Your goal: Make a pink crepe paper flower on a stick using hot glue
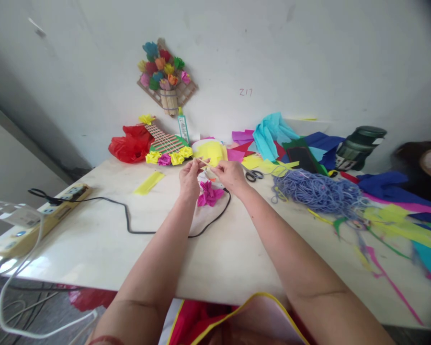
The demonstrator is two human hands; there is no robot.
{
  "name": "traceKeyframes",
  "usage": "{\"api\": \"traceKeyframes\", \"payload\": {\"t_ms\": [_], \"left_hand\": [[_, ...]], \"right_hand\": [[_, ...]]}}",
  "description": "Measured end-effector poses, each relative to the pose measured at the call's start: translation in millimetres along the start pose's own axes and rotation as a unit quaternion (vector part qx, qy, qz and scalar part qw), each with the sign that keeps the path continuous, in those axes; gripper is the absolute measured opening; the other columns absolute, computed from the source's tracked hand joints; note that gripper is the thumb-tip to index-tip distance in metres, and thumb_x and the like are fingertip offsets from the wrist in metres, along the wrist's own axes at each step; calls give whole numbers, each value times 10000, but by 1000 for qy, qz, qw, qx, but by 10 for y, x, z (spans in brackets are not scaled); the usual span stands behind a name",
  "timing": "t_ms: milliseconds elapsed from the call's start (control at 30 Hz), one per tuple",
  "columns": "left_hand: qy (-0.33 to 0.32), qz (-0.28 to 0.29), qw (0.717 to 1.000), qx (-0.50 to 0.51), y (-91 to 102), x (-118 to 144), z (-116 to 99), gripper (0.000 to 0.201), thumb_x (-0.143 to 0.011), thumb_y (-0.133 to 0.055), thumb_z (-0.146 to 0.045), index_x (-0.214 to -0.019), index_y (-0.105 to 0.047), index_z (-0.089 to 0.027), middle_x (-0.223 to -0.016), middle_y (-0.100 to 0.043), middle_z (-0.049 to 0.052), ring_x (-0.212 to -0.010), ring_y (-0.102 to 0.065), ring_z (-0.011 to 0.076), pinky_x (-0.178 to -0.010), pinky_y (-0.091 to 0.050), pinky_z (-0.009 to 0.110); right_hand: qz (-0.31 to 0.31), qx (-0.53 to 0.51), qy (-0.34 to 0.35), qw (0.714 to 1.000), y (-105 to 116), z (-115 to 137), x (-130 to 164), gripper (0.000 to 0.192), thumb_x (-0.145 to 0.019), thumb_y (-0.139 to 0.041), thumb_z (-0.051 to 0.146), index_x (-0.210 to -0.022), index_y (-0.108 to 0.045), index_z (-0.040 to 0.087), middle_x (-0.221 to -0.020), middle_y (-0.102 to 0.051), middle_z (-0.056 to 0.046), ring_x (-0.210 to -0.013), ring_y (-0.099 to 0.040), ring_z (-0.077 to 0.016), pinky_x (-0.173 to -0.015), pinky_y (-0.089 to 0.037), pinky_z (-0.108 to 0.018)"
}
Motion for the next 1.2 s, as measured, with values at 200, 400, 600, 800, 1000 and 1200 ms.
{"api": "traceKeyframes", "payload": {"t_ms": [200,400,600,800,1000,1200], "left_hand": [[-18,14,997,-75,-18,-15,-31,260,-741,-625,-410,-791,-668,-159,-857,-723,89,-849,-658,188,-694,-444,269],[-74,-13,975,-209,61,-62,-38,252,-767,-587,-407,-775,-683,-174,-786,-718,60,-773,-649,180,-704,-464,282],[-138,-36,925,-353,90,-24,-167,212,-817,-527,-331,-777,-688,-199,-781,-720,37,-736,-635,170,-697,-444,268],[-137,-48,921,-363,125,-3,-217,129,-780,-577,-292,-747,-682,-225,-730,-712,13,-676,-602,171,-730,-409,273],[-115,-47,945,-303,167,-44,-133,129,-754,-605,-320,-721,-673,-215,-676,-699,21,-667,-596,174,-751,-415,280],[-49,-9,981,-186,120,-91,36,251,-757,-597,-408,-754,-649,-162,-685,-706,67,-668,-627,172,-713,-445,285]], "right_hand": [[15,30,-17,999,15,-45,-14,273,-796,-548,388,-702,-670,163,-624,-631,-9,-579,-497,-115,-544,-287,-234],[27,120,-3,992,38,12,4,289,-837,-486,376,-777,-684,174,-742,-688,-56,-682,-573,-157,-579,-312,-255],[42,192,31,980,81,160,44,294,-872,-433,337,-879,-674,169,-838,-699,-101,-771,-614,-204,-619,-352,-277],[65,227,70,969,93,266,70,319,-896,-378,305,-944,-648,142,-894,-684,-144,-828,-626,-240,-648,-381,-299],[70,232,71,968,92,274,72,319,-898,-366,287,-942,-644,136,-900,-684,-146,-839,-629,-237,-654,-383,-294],[59,221,69,971,126,250,70,306,-886,-387,301,-919,-652,151,-883,-691,-129,-825,-628,-234,-641,-379,-297]]}}
Point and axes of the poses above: each hand's wrist, its own x-axis away from the middle knuckle, its own y-axis out of the back of the hand, z = x × y, the point moved 7 cm from there along -x, towards the middle knuckle
